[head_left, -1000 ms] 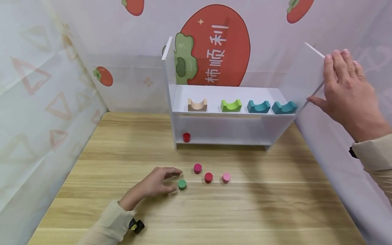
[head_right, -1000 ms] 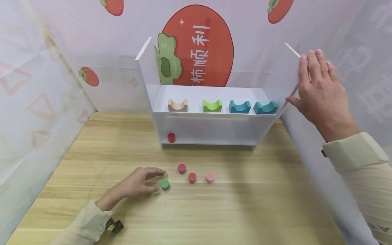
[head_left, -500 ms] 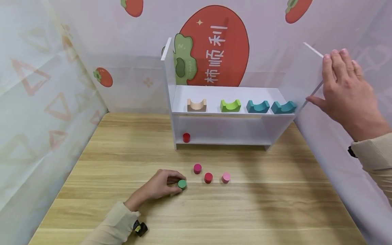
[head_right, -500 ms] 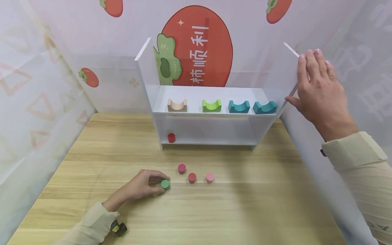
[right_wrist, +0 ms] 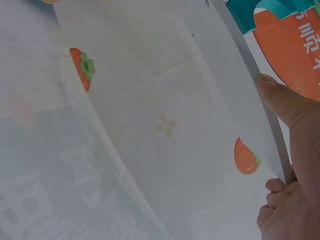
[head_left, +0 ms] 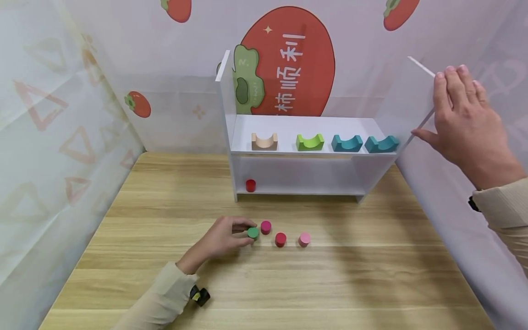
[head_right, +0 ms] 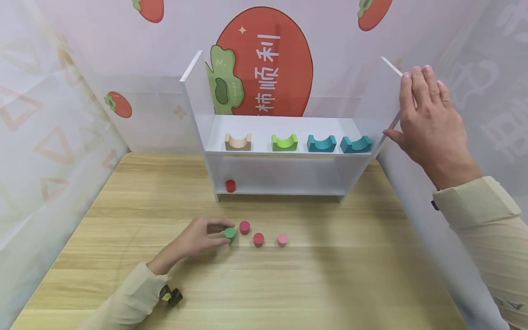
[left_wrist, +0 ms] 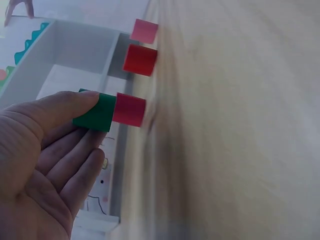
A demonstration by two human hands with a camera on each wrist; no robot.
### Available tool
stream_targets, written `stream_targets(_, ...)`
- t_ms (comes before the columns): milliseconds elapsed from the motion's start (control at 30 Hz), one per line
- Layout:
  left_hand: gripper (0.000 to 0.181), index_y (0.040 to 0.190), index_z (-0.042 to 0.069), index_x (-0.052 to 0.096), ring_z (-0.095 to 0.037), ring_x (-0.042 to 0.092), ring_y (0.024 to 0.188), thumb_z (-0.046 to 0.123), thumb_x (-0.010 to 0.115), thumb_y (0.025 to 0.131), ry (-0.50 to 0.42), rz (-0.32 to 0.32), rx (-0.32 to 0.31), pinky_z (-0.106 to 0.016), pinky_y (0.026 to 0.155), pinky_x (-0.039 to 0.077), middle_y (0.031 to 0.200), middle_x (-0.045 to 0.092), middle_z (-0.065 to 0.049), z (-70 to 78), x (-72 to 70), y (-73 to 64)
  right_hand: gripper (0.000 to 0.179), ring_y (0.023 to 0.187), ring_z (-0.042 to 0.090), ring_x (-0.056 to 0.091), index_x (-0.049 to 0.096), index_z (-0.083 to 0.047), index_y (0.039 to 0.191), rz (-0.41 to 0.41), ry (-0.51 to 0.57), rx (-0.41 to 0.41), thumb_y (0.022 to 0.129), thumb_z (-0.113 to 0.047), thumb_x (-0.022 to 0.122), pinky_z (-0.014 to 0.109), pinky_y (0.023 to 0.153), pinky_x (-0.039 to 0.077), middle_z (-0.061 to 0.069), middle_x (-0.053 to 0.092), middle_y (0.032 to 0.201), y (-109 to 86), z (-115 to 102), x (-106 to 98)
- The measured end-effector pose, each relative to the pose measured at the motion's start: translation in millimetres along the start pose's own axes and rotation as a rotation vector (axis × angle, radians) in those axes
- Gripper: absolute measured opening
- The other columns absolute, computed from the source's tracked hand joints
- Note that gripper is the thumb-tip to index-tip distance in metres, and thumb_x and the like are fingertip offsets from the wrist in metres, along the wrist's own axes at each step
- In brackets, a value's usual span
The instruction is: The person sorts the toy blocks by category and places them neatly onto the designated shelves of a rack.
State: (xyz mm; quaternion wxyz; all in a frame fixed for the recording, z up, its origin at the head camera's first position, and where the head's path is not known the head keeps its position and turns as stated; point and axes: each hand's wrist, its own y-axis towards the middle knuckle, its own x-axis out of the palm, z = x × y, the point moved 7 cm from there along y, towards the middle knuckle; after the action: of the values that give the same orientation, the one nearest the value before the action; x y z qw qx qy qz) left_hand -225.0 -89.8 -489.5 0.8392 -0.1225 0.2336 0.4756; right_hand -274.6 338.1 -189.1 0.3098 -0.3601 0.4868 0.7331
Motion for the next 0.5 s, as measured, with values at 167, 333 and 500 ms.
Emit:
stream_targets(167,0.031,0.121,0.011,0.077,-0.026,0.075,0.116,0.013,0.084,0.09,0.008,0.051,-0.007,-0.043,0.102,0.061,0.122,0.078,-0.007,17.3,-3.0,20.5,0.117,0.161,0.049,0.016,0.016,0.013,0.162,0.005,0.003,-0.001,0.076,-0.013,0.091,0.057,0.132,0.014,0.036,0.022,0.169,-0.1,0,-1)
stream_targets(333,0.032,0.119,0.009,0.077,-0.027,0.075,0.116,0.011,0.086,0.088,0.012,0.155,0.022,-0.044,0.103,0.06,0.122,0.078,-0.007,36.3,-10.8,45.3,0.116,0.161,0.049,0.016,0.017,0.013,0.162,0.02,0.018,-0.008,0.076,-0.013,0.091,0.057,0.133,0.015,0.036,0.023,0.168,-0.7,-1,-1)
stream_targets(500,0.034,0.12,0.007,0.077,-0.027,0.077,0.114,0.009,0.086,0.088,0.0,0.256,0.046,-0.037,0.099,0.062,0.12,0.078,-0.01,50.2,-18.7,66.7,0.116,0.161,0.049,0.016,0.017,0.013,0.162,0.023,0.021,-0.009,0.076,-0.012,0.09,0.058,0.133,0.015,0.036,0.022,0.169,-0.7,0,-1)
